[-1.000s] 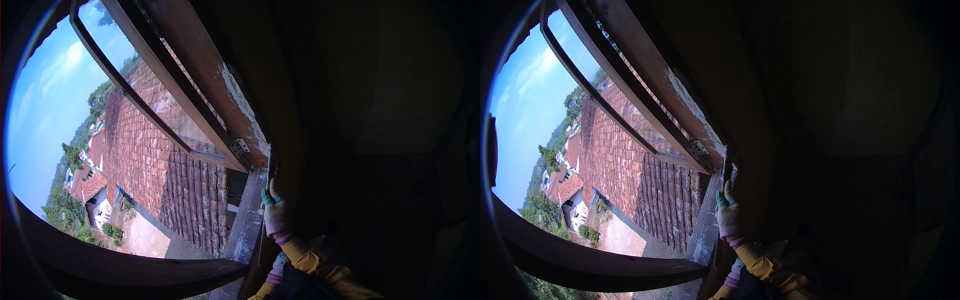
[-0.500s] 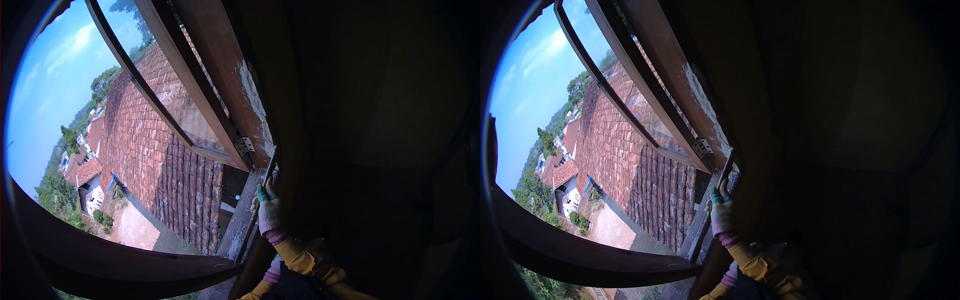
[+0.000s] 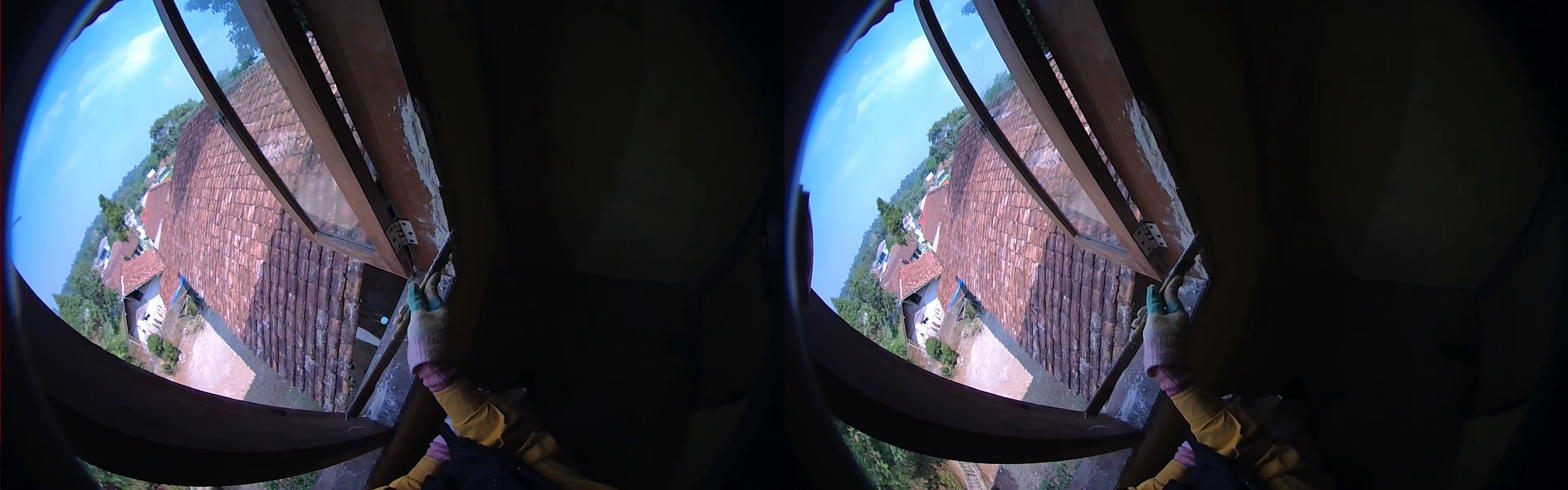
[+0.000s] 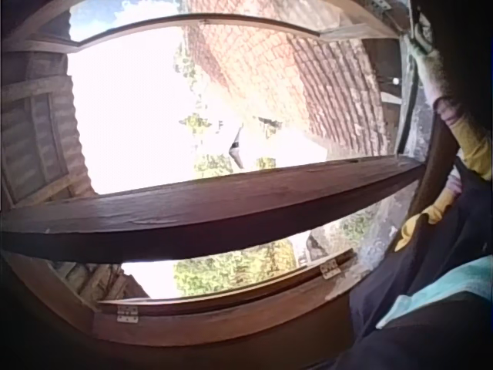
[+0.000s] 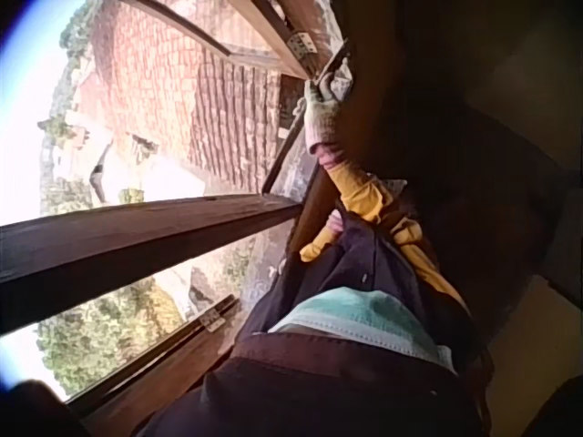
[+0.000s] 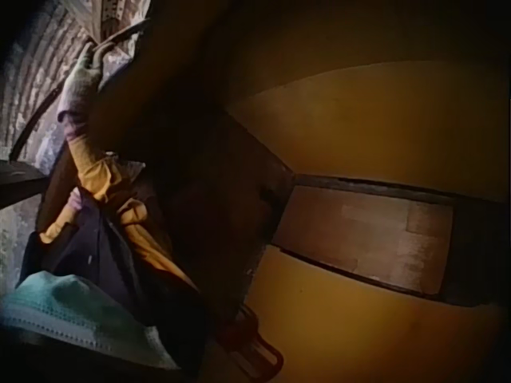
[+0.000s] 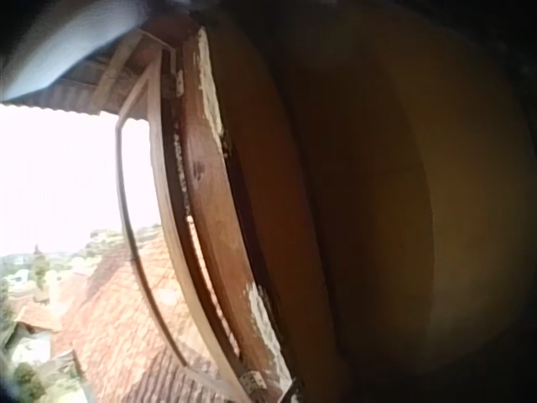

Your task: The person applies plaster around a wooden window frame, scooping plaster from a handheld board and smoothing it onto the wall edge with a putty knife.

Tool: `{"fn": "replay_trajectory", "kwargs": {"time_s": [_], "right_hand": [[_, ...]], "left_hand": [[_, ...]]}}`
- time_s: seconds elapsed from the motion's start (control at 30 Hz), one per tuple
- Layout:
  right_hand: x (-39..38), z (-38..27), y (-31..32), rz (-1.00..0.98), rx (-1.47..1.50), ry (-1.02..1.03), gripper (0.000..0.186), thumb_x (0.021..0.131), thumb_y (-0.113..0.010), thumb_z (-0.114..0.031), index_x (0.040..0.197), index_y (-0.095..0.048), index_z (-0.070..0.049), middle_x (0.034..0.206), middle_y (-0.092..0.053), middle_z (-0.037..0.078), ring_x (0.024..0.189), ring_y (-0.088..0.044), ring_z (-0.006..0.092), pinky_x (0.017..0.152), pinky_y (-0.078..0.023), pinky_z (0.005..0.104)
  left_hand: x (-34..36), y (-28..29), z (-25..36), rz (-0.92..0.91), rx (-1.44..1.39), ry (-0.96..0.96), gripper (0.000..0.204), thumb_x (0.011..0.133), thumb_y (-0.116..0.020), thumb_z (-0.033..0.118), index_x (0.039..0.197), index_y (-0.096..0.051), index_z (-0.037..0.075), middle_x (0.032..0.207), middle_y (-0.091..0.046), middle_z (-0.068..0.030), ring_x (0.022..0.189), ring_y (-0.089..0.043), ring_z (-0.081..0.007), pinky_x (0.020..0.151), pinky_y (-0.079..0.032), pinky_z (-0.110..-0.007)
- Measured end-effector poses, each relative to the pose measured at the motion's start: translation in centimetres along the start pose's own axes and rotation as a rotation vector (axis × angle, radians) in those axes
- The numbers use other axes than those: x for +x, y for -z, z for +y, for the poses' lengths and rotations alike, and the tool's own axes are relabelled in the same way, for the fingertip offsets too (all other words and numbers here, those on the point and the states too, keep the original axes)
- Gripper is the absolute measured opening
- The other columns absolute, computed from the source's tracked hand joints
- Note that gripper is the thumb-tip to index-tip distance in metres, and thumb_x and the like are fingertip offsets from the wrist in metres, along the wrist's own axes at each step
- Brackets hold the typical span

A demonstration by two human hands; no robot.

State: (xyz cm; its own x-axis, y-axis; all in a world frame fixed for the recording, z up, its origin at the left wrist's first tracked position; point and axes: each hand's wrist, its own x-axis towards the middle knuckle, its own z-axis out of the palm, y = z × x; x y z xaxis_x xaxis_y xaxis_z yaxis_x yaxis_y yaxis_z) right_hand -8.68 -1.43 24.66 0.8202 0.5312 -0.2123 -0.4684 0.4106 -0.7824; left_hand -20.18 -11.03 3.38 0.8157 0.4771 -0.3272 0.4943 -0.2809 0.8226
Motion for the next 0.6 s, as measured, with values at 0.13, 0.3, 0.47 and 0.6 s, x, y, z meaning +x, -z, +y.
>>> {"fn": "replay_trajectory", "kwargs": {"time_s": [0.13,0.3,0.47,0.6], "right_hand": [[0.4,0.0,-0.3,-0.030,0.030,0.021,0.035,0.091,-0.049,-0.021,0.124,-0.041,-0.011,0.058,-0.047,-0.002,0.041,-0.045,0.0065,0.040,-0.041,0.0206],[0.4,-1.0,-0.8,-0.081,0.158,-0.028,0.051,0.090,-0.050,-0.022,0.136,-0.029,-0.017,0.059,-0.048,-0.003,0.044,-0.046,0.0054,0.041,-0.039,0.0192],[-1.0,-2.1,0.0,0.030,-0.035,0.063,0.038,0.091,-0.049,-0.023,0.126,-0.041,-0.011,0.066,-0.050,-0.002,0.053,-0.049,0.0054,0.047,-0.039,0.0183],[-1.4,-3.8,3.6,-0.131,-0.339,0.206,0.041,0.090,-0.051,-0.015,0.130,-0.041,-0.012,0.078,-0.050,0.000,0.060,-0.046,0.0054,0.055,-0.042,0.0194]], "left_hand": [[-0.4,0.1,1.1,0.001,-0.010,-0.005,0.041,0.081,-0.056,0.024,0.119,-0.045,0.010,0.103,-0.059,-0.0140,0.093,-0.057,-0.0319,0.074,-0.046,-0.038],[-0.5,0.5,2.3,0.003,-0.019,-0.010,0.041,0.082,-0.056,0.024,0.119,-0.045,0.010,0.103,-0.059,-0.0139,0.093,-0.057,-0.0317,0.074,-0.046,-0.038],[0.4,1.6,2.9,0.018,-0.038,-0.008,0.041,0.082,-0.055,0.024,0.119,-0.045,0.009,0.104,-0.059,-0.0138,0.093,-0.057,-0.0314,0.075,-0.046,-0.037],[-0.8,3.0,3.8,0.071,-0.074,0.011,0.041,0.082,-0.055,0.023,0.119,-0.045,0.009,0.104,-0.059,-0.0137,0.094,-0.057,-0.0312,0.075,-0.046,-0.037]]}}
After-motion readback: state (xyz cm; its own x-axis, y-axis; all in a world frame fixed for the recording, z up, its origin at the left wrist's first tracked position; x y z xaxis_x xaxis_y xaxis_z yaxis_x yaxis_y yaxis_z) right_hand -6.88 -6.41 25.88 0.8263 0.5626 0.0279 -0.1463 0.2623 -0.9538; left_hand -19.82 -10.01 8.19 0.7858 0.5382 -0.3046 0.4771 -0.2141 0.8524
